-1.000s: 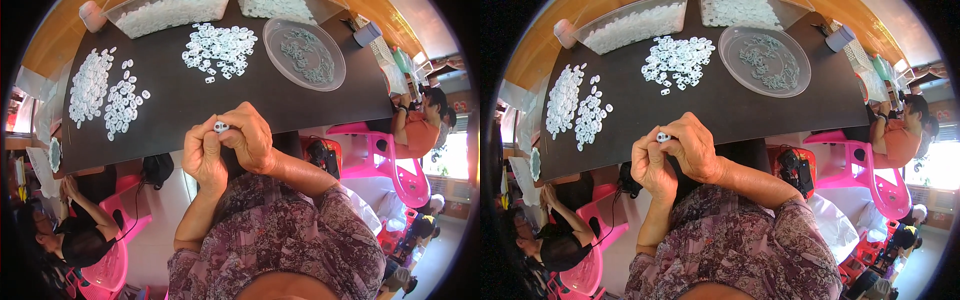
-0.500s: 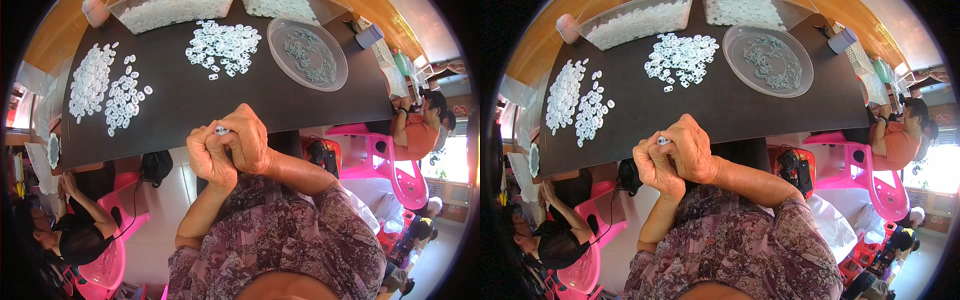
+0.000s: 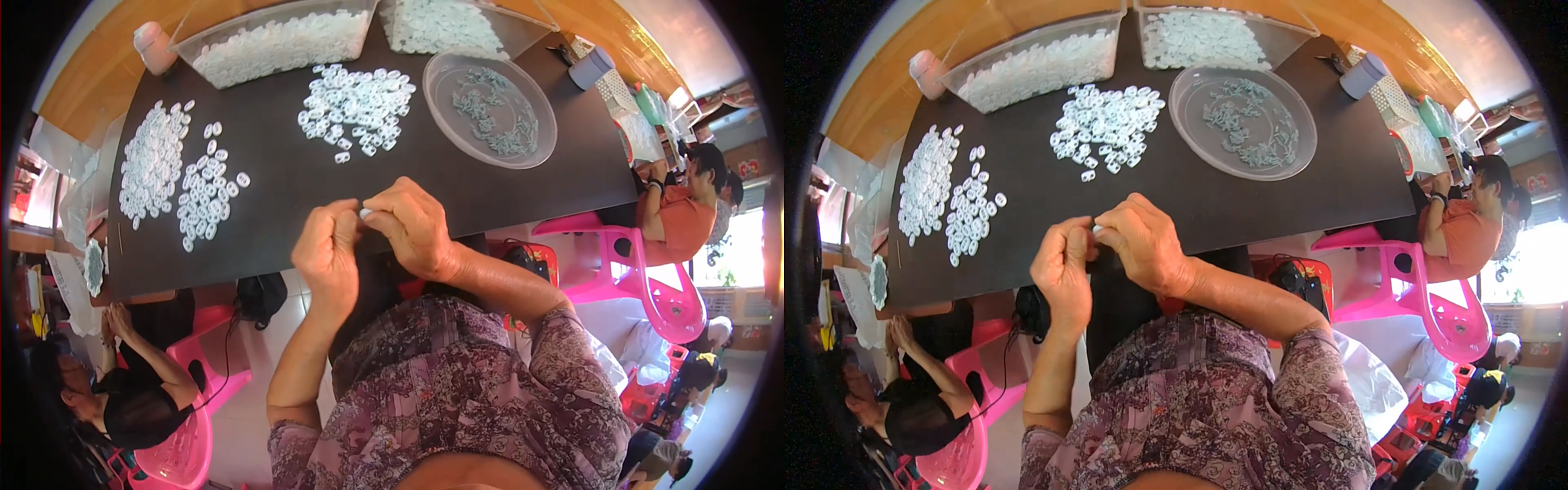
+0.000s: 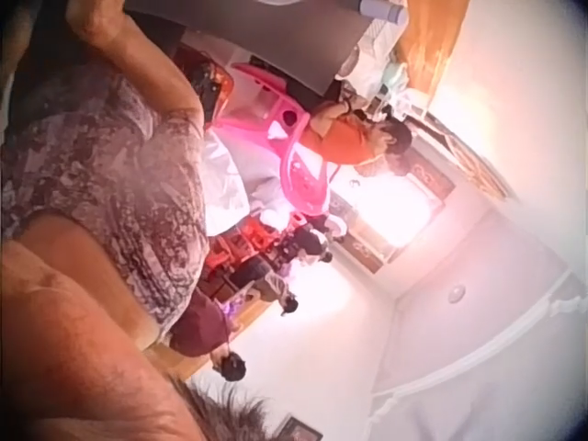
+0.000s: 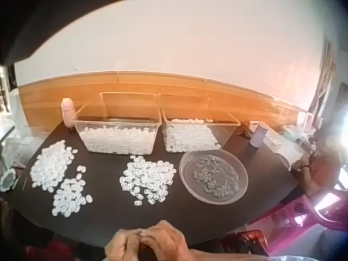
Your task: Manually assembling small white and grey plastic components at a workbench.
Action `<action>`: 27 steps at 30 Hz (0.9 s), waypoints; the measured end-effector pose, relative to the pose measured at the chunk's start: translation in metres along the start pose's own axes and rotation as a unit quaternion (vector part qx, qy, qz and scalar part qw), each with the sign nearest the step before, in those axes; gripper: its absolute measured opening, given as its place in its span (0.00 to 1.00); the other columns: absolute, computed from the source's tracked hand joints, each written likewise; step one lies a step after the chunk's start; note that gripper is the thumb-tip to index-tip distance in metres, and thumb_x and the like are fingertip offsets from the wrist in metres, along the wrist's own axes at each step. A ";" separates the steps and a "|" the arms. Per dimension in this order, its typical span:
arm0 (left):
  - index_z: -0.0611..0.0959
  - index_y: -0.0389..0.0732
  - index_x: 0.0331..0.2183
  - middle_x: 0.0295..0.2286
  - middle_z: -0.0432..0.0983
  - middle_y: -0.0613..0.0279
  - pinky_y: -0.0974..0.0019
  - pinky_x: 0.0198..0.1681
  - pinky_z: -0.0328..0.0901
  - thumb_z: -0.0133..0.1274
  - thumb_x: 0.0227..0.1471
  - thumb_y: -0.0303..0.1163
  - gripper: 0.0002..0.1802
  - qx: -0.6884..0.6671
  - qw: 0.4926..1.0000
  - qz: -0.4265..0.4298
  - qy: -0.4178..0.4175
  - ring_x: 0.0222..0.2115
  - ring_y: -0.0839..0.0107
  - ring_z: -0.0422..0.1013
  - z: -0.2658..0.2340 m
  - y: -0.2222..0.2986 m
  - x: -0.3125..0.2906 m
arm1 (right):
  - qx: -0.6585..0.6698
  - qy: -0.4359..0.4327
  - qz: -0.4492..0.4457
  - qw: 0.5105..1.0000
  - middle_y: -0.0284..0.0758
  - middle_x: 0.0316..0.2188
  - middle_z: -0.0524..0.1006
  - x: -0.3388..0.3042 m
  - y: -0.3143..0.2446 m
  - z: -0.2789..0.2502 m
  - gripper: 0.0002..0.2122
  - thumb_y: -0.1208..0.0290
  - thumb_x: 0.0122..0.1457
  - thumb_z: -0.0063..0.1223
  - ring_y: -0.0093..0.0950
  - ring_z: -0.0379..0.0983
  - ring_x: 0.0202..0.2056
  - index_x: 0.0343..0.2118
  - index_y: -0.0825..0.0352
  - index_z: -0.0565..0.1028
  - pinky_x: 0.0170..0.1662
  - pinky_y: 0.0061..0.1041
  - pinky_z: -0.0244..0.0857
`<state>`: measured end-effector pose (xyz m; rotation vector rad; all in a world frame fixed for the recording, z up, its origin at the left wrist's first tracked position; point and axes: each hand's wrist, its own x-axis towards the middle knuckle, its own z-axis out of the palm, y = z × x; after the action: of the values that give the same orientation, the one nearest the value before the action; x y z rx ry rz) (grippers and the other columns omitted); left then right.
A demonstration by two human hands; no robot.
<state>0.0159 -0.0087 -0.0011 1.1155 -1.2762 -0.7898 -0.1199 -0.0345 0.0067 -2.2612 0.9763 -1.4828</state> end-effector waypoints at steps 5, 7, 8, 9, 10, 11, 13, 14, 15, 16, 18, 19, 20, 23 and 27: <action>0.79 0.38 0.32 0.23 0.70 0.59 0.61 0.27 0.63 0.52 0.44 0.20 0.09 0.299 0.928 0.222 0.002 0.25 0.59 0.67 -0.006 -0.011 0.054 | -0.123 0.023 0.051 0.991 0.35 0.23 0.73 0.054 0.026 -0.058 0.04 0.78 0.50 0.55 0.23 0.68 0.25 0.30 0.69 0.76 0.30 0.22 0.63; 0.79 0.41 0.31 0.23 0.68 0.60 0.61 0.26 0.62 0.53 0.44 0.22 0.08 0.389 0.882 0.265 -0.028 0.25 0.60 0.66 -0.002 -0.026 0.066 | -0.143 0.108 0.078 0.981 0.33 0.27 0.75 0.092 0.042 -0.081 0.07 0.77 0.51 0.50 0.20 0.70 0.28 0.34 0.70 0.76 0.33 0.19 0.63; 0.79 0.41 0.27 0.22 0.66 0.62 0.61 0.26 0.62 0.56 0.40 0.22 0.07 0.414 0.874 0.253 -0.031 0.26 0.63 0.66 0.001 -0.030 0.069 | -0.142 0.089 0.176 0.970 0.33 0.29 0.76 0.114 0.037 -0.096 0.08 0.76 0.51 0.50 0.20 0.71 0.29 0.34 0.70 0.76 0.35 0.19 0.64; 0.79 0.41 0.27 0.22 0.66 0.62 0.61 0.26 0.62 0.56 0.40 0.22 0.07 0.408 0.875 0.260 -0.032 0.26 0.63 0.66 0.004 -0.032 0.072 | -0.172 0.114 0.149 0.967 0.34 0.29 0.76 0.130 0.053 -0.108 0.08 0.75 0.51 0.50 0.21 0.71 0.29 0.34 0.69 0.76 0.34 0.20 0.64; 0.78 0.41 0.26 0.23 0.66 0.62 0.61 0.27 0.62 0.57 0.40 0.22 0.06 0.426 0.866 0.259 -0.044 0.26 0.63 0.66 0.004 -0.036 0.074 | -0.200 0.136 0.123 0.962 0.34 0.28 0.76 0.148 0.072 -0.119 0.08 0.73 0.51 0.50 0.21 0.71 0.28 0.34 0.69 0.76 0.34 0.22 0.64; 0.77 0.41 0.25 0.23 0.65 0.63 0.61 0.27 0.62 0.57 0.39 0.22 0.06 0.445 0.856 0.257 -0.056 0.27 0.63 0.65 0.004 -0.039 0.074 | -0.227 0.152 0.096 0.957 0.38 0.25 0.75 0.163 0.087 -0.127 0.07 0.74 0.49 0.49 0.30 0.71 0.28 0.31 0.67 0.76 0.33 0.28 0.64; 0.76 0.41 0.24 0.23 0.65 0.63 0.61 0.27 0.62 0.58 0.39 0.22 0.07 0.427 0.866 0.253 -0.057 0.27 0.63 0.65 0.005 -0.036 0.075 | -0.259 0.169 0.071 0.948 0.42 0.22 0.74 0.188 0.118 -0.142 0.06 0.74 0.47 0.49 0.39 0.71 0.27 0.28 0.66 0.76 0.32 0.34 0.64; 0.75 0.41 0.23 0.23 0.65 0.63 0.62 0.27 0.62 0.58 0.38 0.22 0.07 0.412 0.875 0.247 -0.055 0.27 0.63 0.65 0.007 -0.035 0.076 | -0.281 0.196 0.015 0.939 0.44 0.24 0.75 0.195 0.138 -0.150 0.07 0.72 0.47 0.49 0.40 0.72 0.30 0.28 0.65 0.77 0.33 0.37 0.64; 0.75 0.41 0.23 0.23 0.65 0.63 0.62 0.27 0.62 0.58 0.38 0.22 0.07 0.410 0.875 0.249 -0.058 0.27 0.63 0.65 0.007 -0.035 0.078 | -0.302 0.221 -0.040 0.926 0.46 0.25 0.76 0.200 0.150 -0.155 0.07 0.70 0.48 0.49 0.42 0.73 0.32 0.27 0.64 0.78 0.34 0.40 0.64; 0.75 0.41 0.22 0.23 0.65 0.63 0.61 0.26 0.62 0.57 0.39 0.22 0.07 0.403 0.879 0.249 -0.060 0.27 0.63 0.65 0.006 -0.037 0.079 | -0.303 0.222 -0.039 0.926 0.46 0.25 0.76 0.204 0.154 -0.155 0.07 0.70 0.48 0.49 0.42 0.73 0.32 0.27 0.64 0.78 0.34 0.40 0.64; 0.74 0.41 0.22 0.24 0.65 0.62 0.60 0.26 0.62 0.56 0.40 0.23 0.06 0.394 0.882 0.250 -0.065 0.27 0.62 0.65 0.007 -0.038 0.080 | -0.439 0.135 -0.024 0.888 0.48 0.25 0.75 0.208 0.160 -0.154 0.08 0.70 0.48 0.48 0.44 0.73 0.31 0.27 0.67 0.77 0.33 0.41 0.64; 0.74 0.41 0.22 0.23 0.65 0.62 0.61 0.26 0.61 0.57 0.39 0.23 0.07 0.380 0.891 0.244 -0.057 0.26 0.62 0.65 0.006 -0.038 0.079 | -0.437 0.133 -0.024 0.889 0.48 0.25 0.75 0.206 0.158 -0.148 0.08 0.70 0.48 0.48 0.44 0.73 0.31 0.27 0.67 0.77 0.33 0.41 0.64; 0.74 0.41 0.21 0.22 0.65 0.62 0.61 0.26 0.61 0.58 0.38 0.22 0.08 0.365 0.899 0.237 -0.048 0.26 0.62 0.65 0.005 -0.038 0.078 | -0.435 0.154 -0.087 0.883 0.44 0.22 0.74 0.200 0.156 -0.142 0.06 0.72 0.47 0.48 0.42 0.71 0.28 0.26 0.65 0.77 0.31 0.39 0.63; 0.73 0.41 0.21 0.20 0.65 0.62 0.60 0.26 0.61 0.59 0.37 0.22 0.09 0.330 0.915 0.225 -0.053 0.24 0.62 0.65 0.002 -0.032 0.077 | -0.377 0.048 -0.055 0.923 0.40 0.25 0.75 0.154 0.139 -0.133 0.07 0.70 0.47 0.53 0.42 0.70 0.32 0.29 0.64 0.77 0.37 0.37 0.62; 0.73 0.39 0.22 0.20 0.67 0.60 0.63 0.26 0.61 0.58 0.38 0.22 0.08 0.266 0.942 0.194 -0.063 0.24 0.62 0.66 -0.001 -0.030 0.074 | -0.322 -0.104 0.056 0.939 0.38 0.23 0.75 0.074 0.137 -0.120 0.03 0.72 0.45 0.52 0.40 0.70 0.32 0.22 0.64 0.75 0.37 0.37 0.62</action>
<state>0.0325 -0.0863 -0.0052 1.1853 -1.8143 -0.2188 -0.2612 -0.1677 0.0367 -2.6506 1.6702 -0.9262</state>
